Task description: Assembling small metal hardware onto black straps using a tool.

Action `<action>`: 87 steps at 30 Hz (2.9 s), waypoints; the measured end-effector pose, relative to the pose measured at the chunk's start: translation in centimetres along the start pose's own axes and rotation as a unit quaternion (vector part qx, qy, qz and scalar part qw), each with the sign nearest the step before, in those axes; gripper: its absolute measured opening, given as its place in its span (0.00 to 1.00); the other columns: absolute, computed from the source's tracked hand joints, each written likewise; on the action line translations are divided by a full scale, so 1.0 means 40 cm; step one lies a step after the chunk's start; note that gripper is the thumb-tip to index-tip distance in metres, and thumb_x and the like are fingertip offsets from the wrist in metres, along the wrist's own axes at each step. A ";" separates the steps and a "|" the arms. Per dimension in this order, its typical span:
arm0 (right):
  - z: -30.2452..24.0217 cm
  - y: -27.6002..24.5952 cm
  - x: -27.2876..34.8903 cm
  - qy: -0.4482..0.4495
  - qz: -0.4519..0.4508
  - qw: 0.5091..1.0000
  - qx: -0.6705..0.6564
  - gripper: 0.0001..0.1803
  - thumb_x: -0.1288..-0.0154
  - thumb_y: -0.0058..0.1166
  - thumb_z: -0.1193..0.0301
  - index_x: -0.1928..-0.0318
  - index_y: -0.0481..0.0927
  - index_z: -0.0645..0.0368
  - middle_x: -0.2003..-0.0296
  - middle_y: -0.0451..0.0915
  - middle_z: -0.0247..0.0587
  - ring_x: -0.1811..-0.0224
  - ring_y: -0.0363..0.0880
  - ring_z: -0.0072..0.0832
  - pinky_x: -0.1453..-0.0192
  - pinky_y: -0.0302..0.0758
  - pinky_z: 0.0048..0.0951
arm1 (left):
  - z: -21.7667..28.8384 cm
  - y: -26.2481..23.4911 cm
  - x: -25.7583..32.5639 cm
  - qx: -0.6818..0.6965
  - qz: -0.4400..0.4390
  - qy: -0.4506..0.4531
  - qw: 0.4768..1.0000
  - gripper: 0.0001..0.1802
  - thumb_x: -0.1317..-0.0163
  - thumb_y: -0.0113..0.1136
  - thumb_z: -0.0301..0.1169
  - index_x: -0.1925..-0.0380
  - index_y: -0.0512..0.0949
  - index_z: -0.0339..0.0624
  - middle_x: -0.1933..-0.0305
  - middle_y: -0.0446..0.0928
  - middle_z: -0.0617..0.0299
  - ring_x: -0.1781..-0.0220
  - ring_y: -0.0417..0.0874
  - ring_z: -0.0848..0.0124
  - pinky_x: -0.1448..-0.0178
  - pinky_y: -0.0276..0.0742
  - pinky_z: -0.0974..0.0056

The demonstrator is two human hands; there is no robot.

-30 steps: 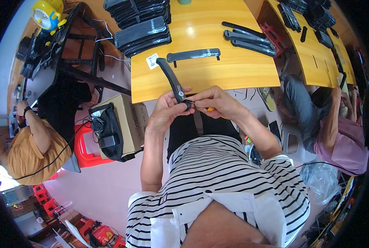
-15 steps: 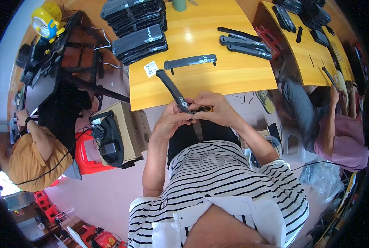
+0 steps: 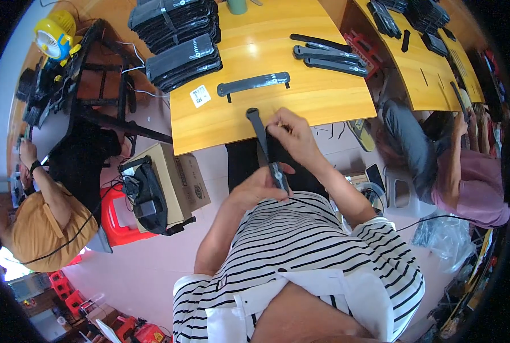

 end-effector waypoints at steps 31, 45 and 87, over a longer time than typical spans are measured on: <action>0.032 -0.425 -0.152 0.090 0.211 0.862 -0.451 0.03 0.39 0.49 0.77 0.65 0.72 0.64 0.76 0.73 0.36 0.85 0.58 0.11 0.86 0.55 0.11 | 0.050 0.003 0.131 -0.001 -0.020 0.011 1.000 0.11 0.43 0.50 0.28 0.61 0.65 0.38 0.81 0.64 0.67 0.85 0.59 0.85 0.80 0.51 0.79; -0.033 -0.559 -0.038 0.079 0.247 0.927 -0.272 0.07 0.37 0.48 0.68 0.64 0.72 0.59 0.78 0.68 0.31 0.86 0.57 0.11 0.88 0.50 0.11 | 0.168 -0.407 0.245 0.046 0.409 0.252 0.876 0.15 0.35 0.46 0.36 0.59 0.73 0.34 0.71 0.75 0.61 0.71 0.76 0.73 0.65 0.72 0.70; 0.089 -0.152 0.043 0.302 -0.088 0.944 -0.100 0.08 0.42 0.55 0.71 0.64 0.76 0.63 0.80 0.72 0.29 0.88 0.58 0.09 0.86 0.51 0.13 | 0.230 -0.082 -0.058 -0.327 0.115 0.156 0.925 0.12 0.40 0.52 0.33 0.73 0.76 0.34 0.81 0.69 0.67 0.79 0.67 0.81 0.74 0.63 0.74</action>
Point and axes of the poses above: each hand's wrist, its own x-axis away from the middle knuckle, its own y-axis out of the palm, z = x × y, the point moved 10 cm from there along -x, towards the middle knuckle
